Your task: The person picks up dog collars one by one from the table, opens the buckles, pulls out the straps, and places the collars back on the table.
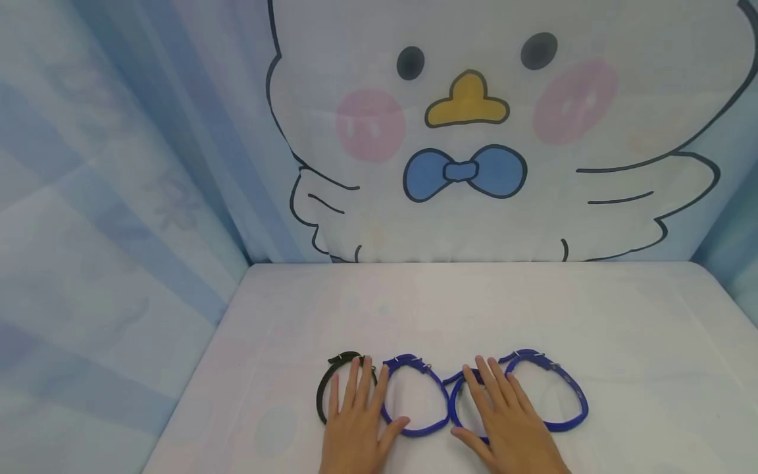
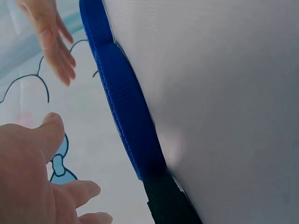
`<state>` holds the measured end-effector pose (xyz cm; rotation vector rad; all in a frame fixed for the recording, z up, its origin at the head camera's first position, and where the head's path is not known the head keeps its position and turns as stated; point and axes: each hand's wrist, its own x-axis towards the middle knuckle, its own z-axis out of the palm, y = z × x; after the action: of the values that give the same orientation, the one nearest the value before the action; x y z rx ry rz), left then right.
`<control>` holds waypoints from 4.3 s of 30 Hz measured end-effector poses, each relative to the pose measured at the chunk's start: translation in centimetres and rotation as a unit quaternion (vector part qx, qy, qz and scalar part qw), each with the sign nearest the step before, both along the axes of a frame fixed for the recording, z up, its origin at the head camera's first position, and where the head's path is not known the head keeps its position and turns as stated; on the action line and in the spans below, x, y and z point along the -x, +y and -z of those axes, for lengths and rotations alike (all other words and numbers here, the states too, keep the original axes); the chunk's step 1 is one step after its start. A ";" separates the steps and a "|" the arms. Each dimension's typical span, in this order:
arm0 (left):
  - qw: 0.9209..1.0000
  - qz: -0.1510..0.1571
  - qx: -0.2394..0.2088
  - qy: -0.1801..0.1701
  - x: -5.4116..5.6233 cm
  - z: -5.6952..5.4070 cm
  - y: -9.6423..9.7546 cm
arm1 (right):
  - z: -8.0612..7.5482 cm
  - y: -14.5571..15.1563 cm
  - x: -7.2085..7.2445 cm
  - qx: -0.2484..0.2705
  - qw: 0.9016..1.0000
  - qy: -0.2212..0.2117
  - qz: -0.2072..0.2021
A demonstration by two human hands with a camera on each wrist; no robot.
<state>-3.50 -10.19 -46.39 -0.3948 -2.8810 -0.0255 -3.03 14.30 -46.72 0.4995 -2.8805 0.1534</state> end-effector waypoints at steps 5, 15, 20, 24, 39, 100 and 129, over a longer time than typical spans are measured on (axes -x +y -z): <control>0.999 -0.007 -0.016 -0.035 0.0 -0.5 -0.5 | -0.5 -1.3 0.3 0.013 0.999 -0.040 -0.007; 0.999 0.003 -0.051 0.018 0.4 0.3 -1.8 | -0.8 -4.1 0.8 0.009 0.998 -0.018 -0.060; 0.998 0.004 -0.061 0.018 0.6 0.1 -2.2 | -1.1 -5.3 1.0 0.013 0.996 -0.012 -0.093; 0.998 -0.008 -0.069 -0.004 0.7 -0.3 -2.5 | -1.5 -6.3 1.2 0.028 0.994 -0.021 -0.107; 0.995 -0.027 -0.090 -0.038 1.5 -1.2 -4.4 | -2.0 -9.1 2.4 0.075 0.982 -0.103 -0.139; 0.971 -0.116 -0.154 -0.140 5.2 -0.7 -7.2 | -1.5 -14.8 4.7 0.036 0.986 -0.074 -0.142; 0.962 -0.093 -0.244 -0.084 4.0 -2.2 -7.4 | -3.0 -13.3 4.7 0.111 0.980 -0.113 -0.124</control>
<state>-7.51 -17.56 -44.21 -0.0265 -2.9191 -0.7522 -7.68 0.98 -43.74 0.8447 -2.9521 0.6013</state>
